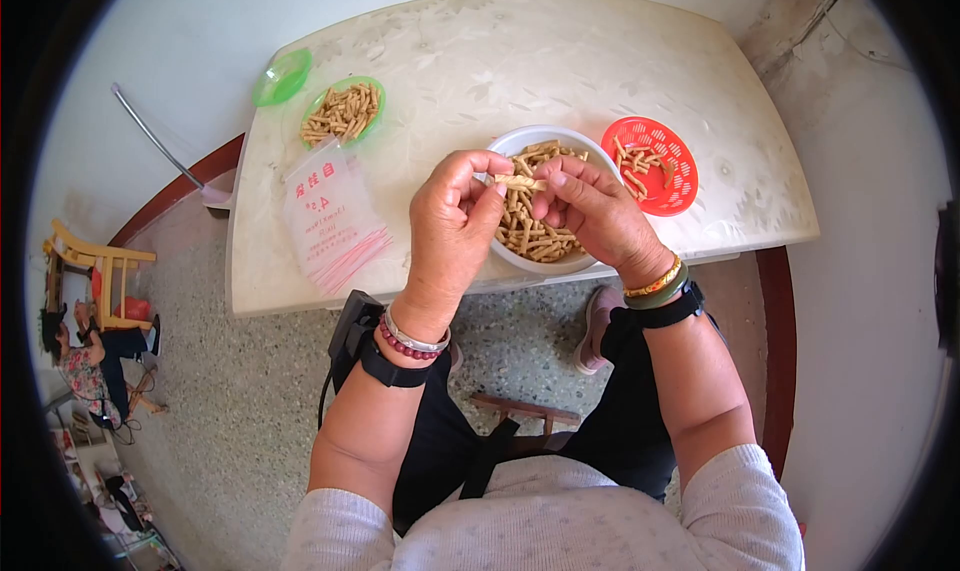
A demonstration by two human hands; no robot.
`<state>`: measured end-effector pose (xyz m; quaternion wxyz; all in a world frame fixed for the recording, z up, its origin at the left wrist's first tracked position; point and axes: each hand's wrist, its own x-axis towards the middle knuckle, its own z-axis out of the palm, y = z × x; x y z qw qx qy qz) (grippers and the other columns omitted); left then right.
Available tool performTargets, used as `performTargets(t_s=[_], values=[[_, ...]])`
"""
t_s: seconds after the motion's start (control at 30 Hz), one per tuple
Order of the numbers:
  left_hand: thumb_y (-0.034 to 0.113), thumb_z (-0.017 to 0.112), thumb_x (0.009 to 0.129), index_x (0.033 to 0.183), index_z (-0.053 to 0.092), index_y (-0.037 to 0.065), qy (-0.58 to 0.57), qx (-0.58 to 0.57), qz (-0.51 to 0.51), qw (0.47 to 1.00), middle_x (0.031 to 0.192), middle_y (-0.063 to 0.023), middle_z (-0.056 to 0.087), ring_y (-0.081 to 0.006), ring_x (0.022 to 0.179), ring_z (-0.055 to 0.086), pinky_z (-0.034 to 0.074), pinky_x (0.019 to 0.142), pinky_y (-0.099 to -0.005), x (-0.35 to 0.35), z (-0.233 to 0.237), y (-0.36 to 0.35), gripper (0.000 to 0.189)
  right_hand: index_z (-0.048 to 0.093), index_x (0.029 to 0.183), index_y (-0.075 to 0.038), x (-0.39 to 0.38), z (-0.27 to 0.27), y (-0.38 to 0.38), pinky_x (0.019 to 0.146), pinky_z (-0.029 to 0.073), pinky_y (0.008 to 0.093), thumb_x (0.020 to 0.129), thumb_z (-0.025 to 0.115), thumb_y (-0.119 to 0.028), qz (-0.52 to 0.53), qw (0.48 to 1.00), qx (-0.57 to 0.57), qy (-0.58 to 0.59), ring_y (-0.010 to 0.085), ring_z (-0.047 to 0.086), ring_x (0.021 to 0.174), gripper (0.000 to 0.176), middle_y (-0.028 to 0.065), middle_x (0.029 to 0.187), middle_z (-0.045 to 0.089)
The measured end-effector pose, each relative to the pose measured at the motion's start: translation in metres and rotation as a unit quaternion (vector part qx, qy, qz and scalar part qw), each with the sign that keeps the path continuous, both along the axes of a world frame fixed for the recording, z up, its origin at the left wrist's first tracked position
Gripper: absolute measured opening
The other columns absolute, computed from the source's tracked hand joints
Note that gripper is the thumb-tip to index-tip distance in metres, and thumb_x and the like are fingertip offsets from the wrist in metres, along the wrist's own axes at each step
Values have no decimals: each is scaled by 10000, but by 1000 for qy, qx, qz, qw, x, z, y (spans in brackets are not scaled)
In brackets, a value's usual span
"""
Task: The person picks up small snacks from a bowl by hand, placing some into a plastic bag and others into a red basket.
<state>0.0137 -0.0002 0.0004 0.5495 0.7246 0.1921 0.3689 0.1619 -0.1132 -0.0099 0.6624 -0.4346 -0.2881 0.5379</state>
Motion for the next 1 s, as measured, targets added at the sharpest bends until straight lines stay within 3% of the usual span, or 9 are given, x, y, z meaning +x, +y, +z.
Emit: performTargets(t_s=[0.17,0.27,0.37,0.43,0.5,0.57,0.7,0.87,1.0], values=[[-45,578,879,1046,596,22,13,19,14,1000,803,10,614,-25,653,530,430,598,-163,-1,3,-1,181,609,1027,-55,-1,-2,2,714,456,206,941,601,-145,-29,999,28,-1,75,573,787,124,2,870,624],[5,660,820,1109,570,23,60,193,131,971,991,-58,613,-103,676,560,458,592,-207,-9,12,9,303,613,995,-42,3,-4,4,705,471,209,921,605,-73,-82,991,27,-101,82,590,782,81,-5,871,622],[86,733,771,1128,573,53,148,316,142,927,943,-69,595,-147,642,548,471,598,-269,-19,2,23,392,619,942,-26,-2,-2,5,703,482,233,867,626,-16,-208,942,-1,-262,114,603,758,76,17,848,627],[145,768,738,1099,578,62,171,293,129,932,922,-79,577,-185,624,540,473,609,-313,-22,-4,25,417,624,900,-20,-7,6,6,686,489,259,805,649,22,-262,814,28,-518,160,611,728,107,58,819,630],[127,733,758,1058,544,45,273,235,91,929,937,-118,573,-279,816,598,491,681,-382,-24,-5,25,364,633,872,-32,-14,8,11,691,493,300,753,673,26,-266,813,44,-516,231,615,732,138,105,803,623],[107,705,777,991,553,43,257,223,98,935,858,-121,595,-285,771,610,491,673,-382,-22,-12,29,270,640,873,-40,-21,12,14,700,492,345,742,682,18,-235,796,76,-552,285,610,752,150,121,800,622],[57,650,823,930,589,10,203,177,126,955,718,-85,625,-161,605,583,481,594,-292,-18,-19,36,132,654,891,-48,-31,1,37,707,483,393,755,664,7,-208,779,110,-581,328,597,765,147,120,802,629],[46,625,845,897,592,-1,192,146,131,962,718,-80,637,-128,611,577,473,582,-275,-17,-19,40,77,657,975,-35,-16,-8,53,676,506,286,850,650,-51,-250,861,31,-442,179,643,738,127,119,844,675],[42,622,843,890,595,4,181,156,139,961,709,-79,632,-130,602,574,472,580,-275,-18,-20,43,66,665,957,-24,15,-15,42,659,508,276,856,628,-75,-248,860,-52,-443,165,641,700,119,107,775,677]])
